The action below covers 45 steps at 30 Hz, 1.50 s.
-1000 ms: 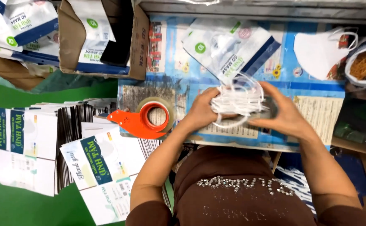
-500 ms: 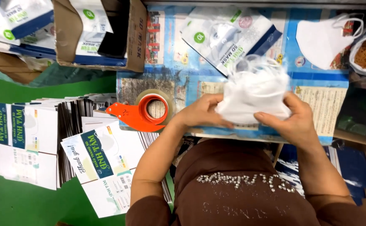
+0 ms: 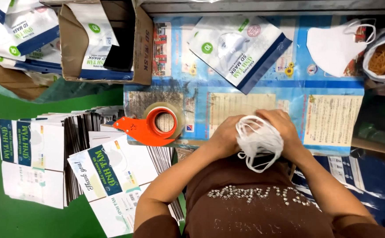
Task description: Packaging face masks into plastic pouches at a workstation.
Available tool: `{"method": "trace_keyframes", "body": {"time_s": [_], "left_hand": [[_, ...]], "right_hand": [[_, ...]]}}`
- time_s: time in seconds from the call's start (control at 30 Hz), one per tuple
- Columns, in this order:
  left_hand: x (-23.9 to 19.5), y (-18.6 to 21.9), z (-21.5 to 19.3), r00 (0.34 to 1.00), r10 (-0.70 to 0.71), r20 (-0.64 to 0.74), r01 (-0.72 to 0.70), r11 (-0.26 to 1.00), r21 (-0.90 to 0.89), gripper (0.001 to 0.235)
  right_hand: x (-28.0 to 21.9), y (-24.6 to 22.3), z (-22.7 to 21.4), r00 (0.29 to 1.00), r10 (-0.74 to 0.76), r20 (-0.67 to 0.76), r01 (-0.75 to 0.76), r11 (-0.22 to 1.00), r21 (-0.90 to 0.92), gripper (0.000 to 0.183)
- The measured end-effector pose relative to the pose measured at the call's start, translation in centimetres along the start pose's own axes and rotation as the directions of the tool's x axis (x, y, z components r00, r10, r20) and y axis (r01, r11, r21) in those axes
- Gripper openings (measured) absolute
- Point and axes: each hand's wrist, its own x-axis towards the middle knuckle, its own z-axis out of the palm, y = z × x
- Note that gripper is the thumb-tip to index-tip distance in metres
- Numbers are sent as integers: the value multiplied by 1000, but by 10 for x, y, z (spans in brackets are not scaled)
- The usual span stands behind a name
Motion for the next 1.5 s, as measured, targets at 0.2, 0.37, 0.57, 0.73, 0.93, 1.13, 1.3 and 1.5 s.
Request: {"method": "trace_keyframes", "body": {"time_s": [0.2, 0.37, 0.57, 0.73, 0.93, 1.13, 1.3, 1.5], "left_hand": [[21, 24, -9, 994, -63, 87, 55, 994, 96, 38], [15, -9, -1, 996, 45, 83, -57, 988, 143, 37], [78, -4, -15, 991, 131, -9, -123, 947, 298, 32], [129, -49, 2, 984, -2, -181, 117, 770, 628, 31], [136, -82, 38, 998, 27, -48, 24, 571, 821, 6], [134, -98, 25, 970, 48, -237, 125, 741, 660, 8], [137, -62, 10, 960, 127, -248, 63, 769, 636, 8], [149, -3, -30, 789, -64, -611, 184, 974, 135, 6]], "right_hand": [[-3, 2, -6, 1000, -2, 20, 2, 999, 34, 54], [5, 26, -9, 934, 299, 196, -314, 948, 48, 70], [32, 57, -28, 841, 451, 297, -528, 803, 275, 70], [57, 59, -33, 702, 712, 31, -253, 209, 945, 47], [47, 71, -20, 707, 707, -26, -209, 244, 947, 42], [48, 59, -16, 730, 678, -85, -197, 328, 924, 43], [75, 45, -13, 767, 641, -43, -163, 259, 952, 40], [81, 37, 5, 785, 620, -22, -242, 340, 909, 34]]}}
